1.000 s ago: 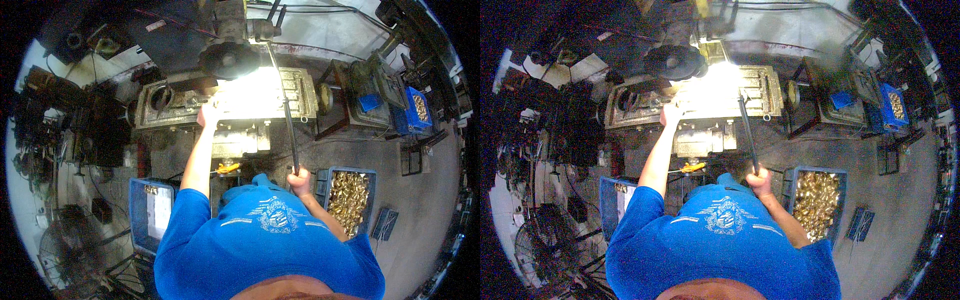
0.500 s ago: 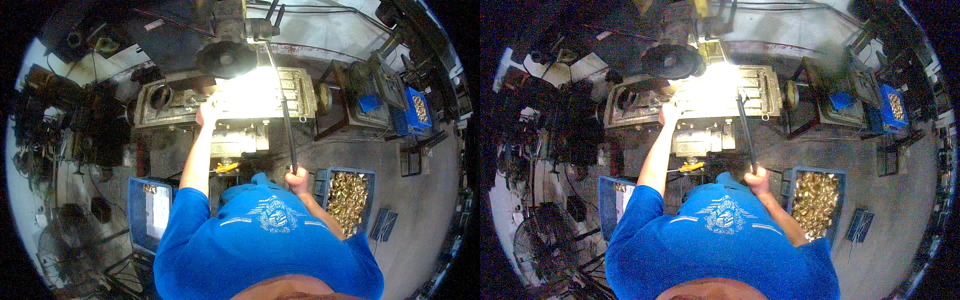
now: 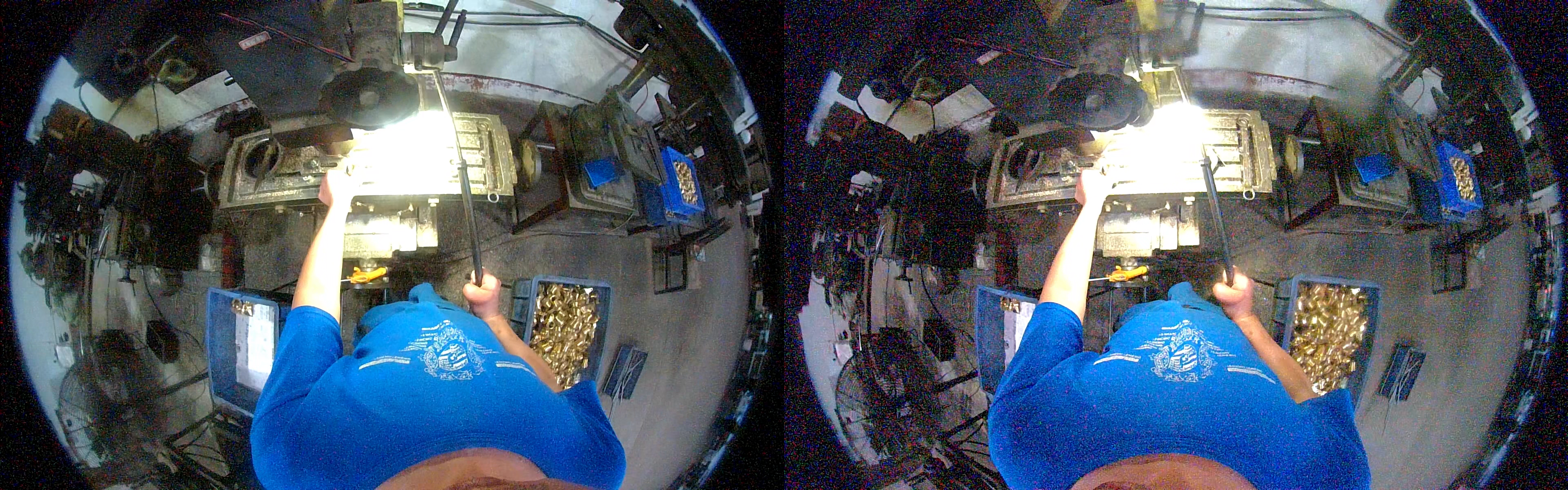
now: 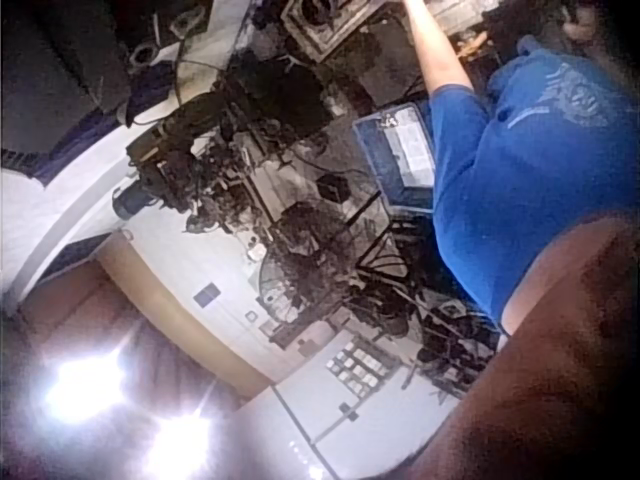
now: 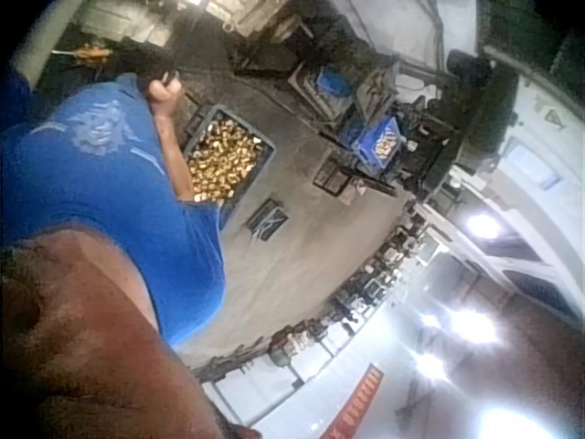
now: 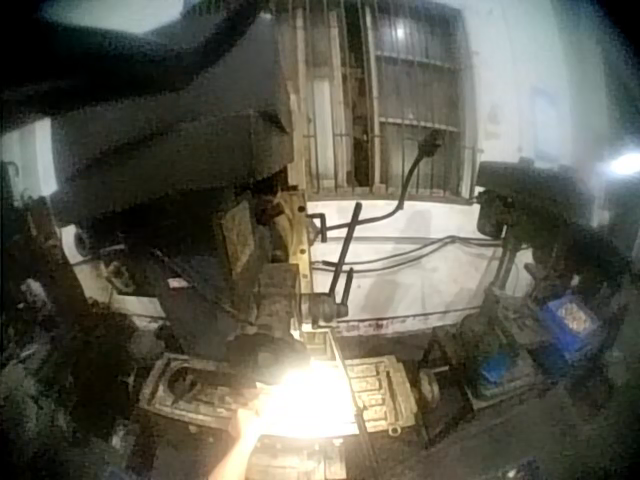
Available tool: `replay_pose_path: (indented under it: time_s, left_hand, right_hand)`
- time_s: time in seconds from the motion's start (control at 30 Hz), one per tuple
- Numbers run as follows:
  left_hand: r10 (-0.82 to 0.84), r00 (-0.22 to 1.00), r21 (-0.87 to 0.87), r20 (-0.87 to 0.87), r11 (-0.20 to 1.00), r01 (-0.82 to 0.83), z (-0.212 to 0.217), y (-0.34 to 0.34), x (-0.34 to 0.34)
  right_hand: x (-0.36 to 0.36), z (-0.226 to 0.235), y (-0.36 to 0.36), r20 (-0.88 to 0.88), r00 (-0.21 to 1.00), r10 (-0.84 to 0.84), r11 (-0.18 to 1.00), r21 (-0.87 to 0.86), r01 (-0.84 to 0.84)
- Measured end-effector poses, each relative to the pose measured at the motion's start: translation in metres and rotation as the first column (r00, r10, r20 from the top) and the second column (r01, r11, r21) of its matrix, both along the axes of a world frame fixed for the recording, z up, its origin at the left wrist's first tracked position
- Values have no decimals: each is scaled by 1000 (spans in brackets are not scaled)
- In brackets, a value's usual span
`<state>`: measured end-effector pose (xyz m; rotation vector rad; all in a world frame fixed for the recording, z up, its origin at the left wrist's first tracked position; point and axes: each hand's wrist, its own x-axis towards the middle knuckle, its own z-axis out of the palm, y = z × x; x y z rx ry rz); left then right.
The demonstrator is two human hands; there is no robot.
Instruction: The person operates a grinding machine in a workshop, repeatedly placing small brass-colored metal pieces under a rotating wheel, then removing and inspecting them before returning them to a blue bin.
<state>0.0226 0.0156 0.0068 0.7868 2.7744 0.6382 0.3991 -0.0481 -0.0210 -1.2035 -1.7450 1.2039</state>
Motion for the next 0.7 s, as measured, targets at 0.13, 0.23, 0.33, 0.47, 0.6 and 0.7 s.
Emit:
replay_pose_path:
  time_s: [0.13,0.23,0.33,0.47,0.6,0.7]
  left_hand:
    - [6,1000,-11,19,1000,-6,0,0,-2]
    - [20,1000,0,23,1000,-20,-4,1,-3]
    - [20,1000,7,8,1000,-20,-6,2,-4]
    - [7,1000,13,28,1000,-7,-7,2,-5]
    - [8,1000,4,23,1000,-8,-13,3,-9]
    - [13,1000,-4,22,1000,-13,-13,2,-9]
  right_hand:
    - [-1,-4,0,-57,998,-21,998,-63,18]
    - [-2,-2,0,-61,998,-11,998,-69,7]
    - [-4,-3,1,-38,999,-28,999,-25,27]
    - [-5,1,1,-40,998,-44,999,-33,42]
    - [-6,2,0,-59,998,-26,999,-27,24]
    - [-8,11,0,-45,999,-22,999,-24,21]
